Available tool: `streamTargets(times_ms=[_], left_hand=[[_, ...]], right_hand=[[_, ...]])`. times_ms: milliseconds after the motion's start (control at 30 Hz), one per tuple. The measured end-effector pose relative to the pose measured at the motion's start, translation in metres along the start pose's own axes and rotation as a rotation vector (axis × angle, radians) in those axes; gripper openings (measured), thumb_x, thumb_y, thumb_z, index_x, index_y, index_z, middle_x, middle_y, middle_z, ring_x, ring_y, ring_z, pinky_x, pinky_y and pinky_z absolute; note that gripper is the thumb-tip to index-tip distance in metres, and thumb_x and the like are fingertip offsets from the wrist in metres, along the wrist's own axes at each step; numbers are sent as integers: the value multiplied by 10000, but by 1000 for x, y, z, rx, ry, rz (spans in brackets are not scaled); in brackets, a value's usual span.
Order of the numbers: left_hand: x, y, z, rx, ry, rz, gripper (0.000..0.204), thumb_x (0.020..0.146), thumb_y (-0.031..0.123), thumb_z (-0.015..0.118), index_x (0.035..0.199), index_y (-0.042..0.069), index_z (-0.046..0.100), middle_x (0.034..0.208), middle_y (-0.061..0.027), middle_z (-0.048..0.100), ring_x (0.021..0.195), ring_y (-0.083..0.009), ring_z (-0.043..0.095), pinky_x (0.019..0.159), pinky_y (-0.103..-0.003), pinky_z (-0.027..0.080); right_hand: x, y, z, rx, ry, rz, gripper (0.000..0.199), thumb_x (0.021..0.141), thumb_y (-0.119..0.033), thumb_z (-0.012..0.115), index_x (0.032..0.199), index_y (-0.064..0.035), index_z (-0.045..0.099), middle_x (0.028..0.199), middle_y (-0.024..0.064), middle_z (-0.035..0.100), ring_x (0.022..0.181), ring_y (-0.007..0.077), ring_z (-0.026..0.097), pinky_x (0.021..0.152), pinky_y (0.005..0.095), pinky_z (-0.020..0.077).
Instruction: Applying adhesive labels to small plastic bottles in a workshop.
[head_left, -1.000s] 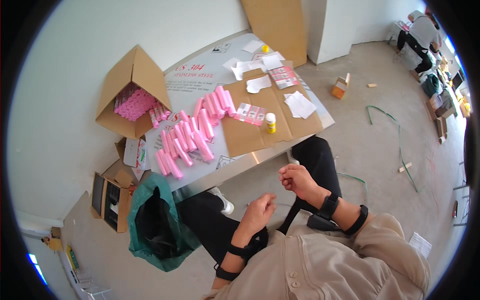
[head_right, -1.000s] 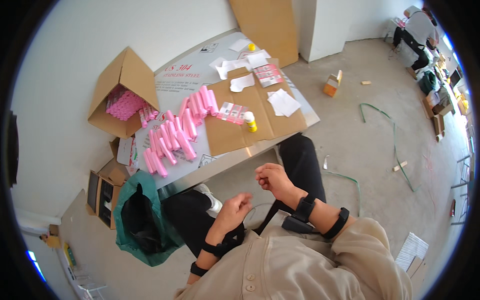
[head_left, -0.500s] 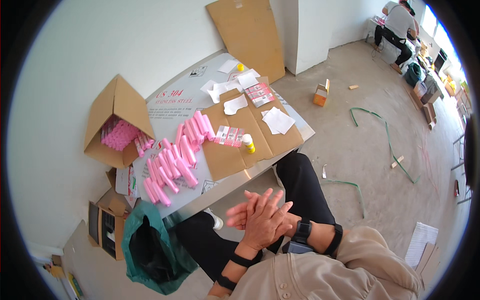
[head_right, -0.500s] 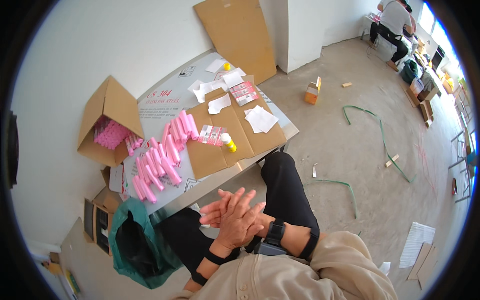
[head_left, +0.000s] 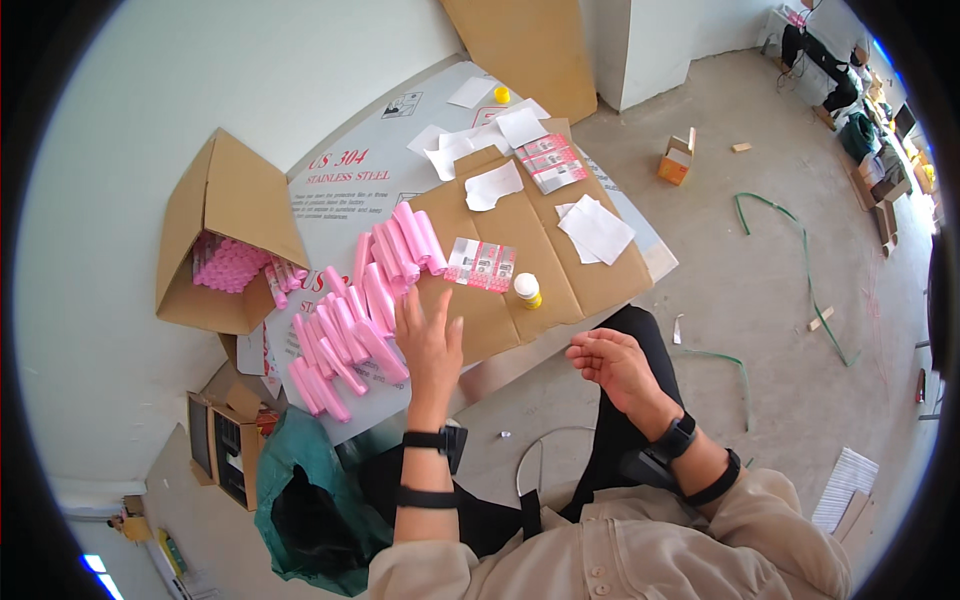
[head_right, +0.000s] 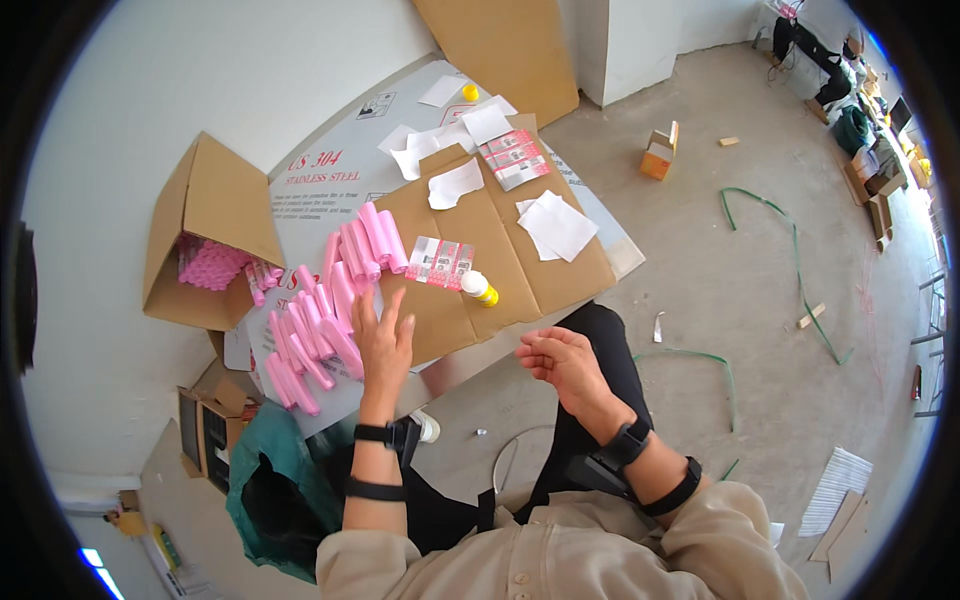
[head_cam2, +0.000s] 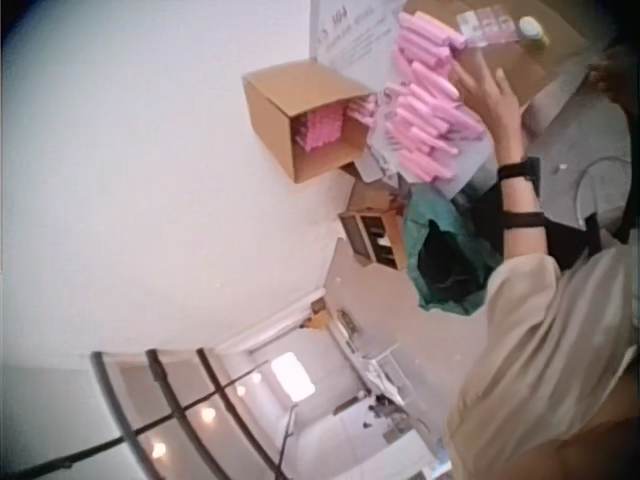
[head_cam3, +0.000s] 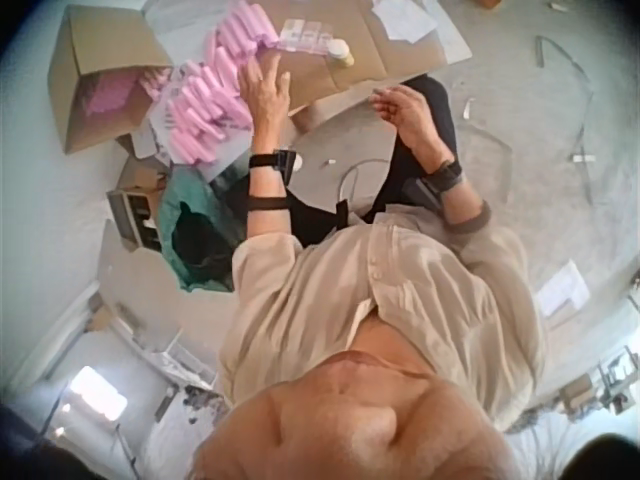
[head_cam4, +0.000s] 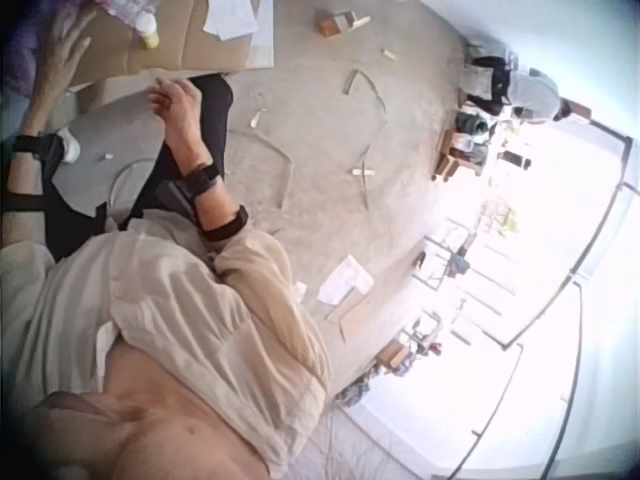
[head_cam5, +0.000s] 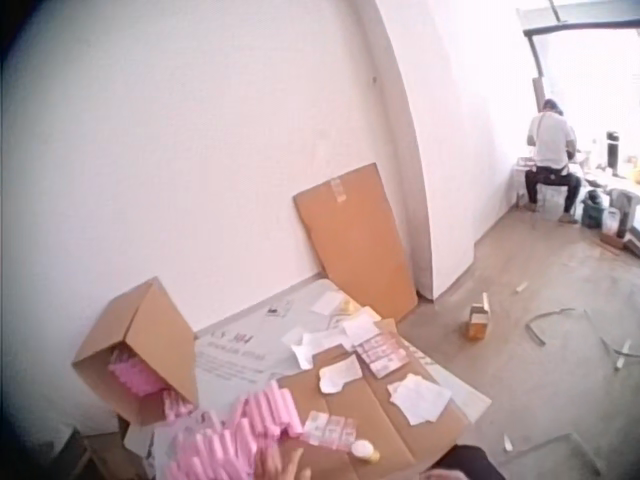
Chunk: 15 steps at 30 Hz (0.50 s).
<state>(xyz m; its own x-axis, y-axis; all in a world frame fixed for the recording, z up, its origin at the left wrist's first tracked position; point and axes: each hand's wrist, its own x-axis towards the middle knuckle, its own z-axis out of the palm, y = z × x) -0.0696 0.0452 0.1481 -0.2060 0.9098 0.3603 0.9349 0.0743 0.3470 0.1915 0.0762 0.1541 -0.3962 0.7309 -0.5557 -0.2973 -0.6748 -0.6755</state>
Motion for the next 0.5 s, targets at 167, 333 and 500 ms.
streamTargets(times_ms=[167, 333, 500], left_hand=[[66, -6, 14, 254, -128, -21, 517, 790, 111, 625, 1280, 176, 472, 1438, -140, 273, 1356, -347, 182, 1001, -642, 211], [91, -48, 36, 383, -299, 52, 505, 816, 107, 593, 1293, 213, 464, 1476, -86, 226, 1377, -330, 140, 1014, -675, 164], [102, -64, 38, 379, -336, 57, 436, 845, 162, 574, 1269, 221, 492, 1445, -59, 279, 1363, -313, 178, 1026, -661, 161]], right_hand=[[14, 7, 1, -15, -11, 85, 130, 873, -140, 558, 932, -36, 608, 818, 50, 640, 706, 97, 568, 642, 218, 447], [24, 4, -8, -74, 24, 72, 130, 885, -133, 543, 920, -29, 610, 813, 49, 638, 710, 93, 566, 644, 217, 442], [32, -1, -17, -65, 52, 40, 125, 886, -127, 542, 919, -26, 609, 810, 48, 638, 701, 92, 566, 641, 215, 440]])
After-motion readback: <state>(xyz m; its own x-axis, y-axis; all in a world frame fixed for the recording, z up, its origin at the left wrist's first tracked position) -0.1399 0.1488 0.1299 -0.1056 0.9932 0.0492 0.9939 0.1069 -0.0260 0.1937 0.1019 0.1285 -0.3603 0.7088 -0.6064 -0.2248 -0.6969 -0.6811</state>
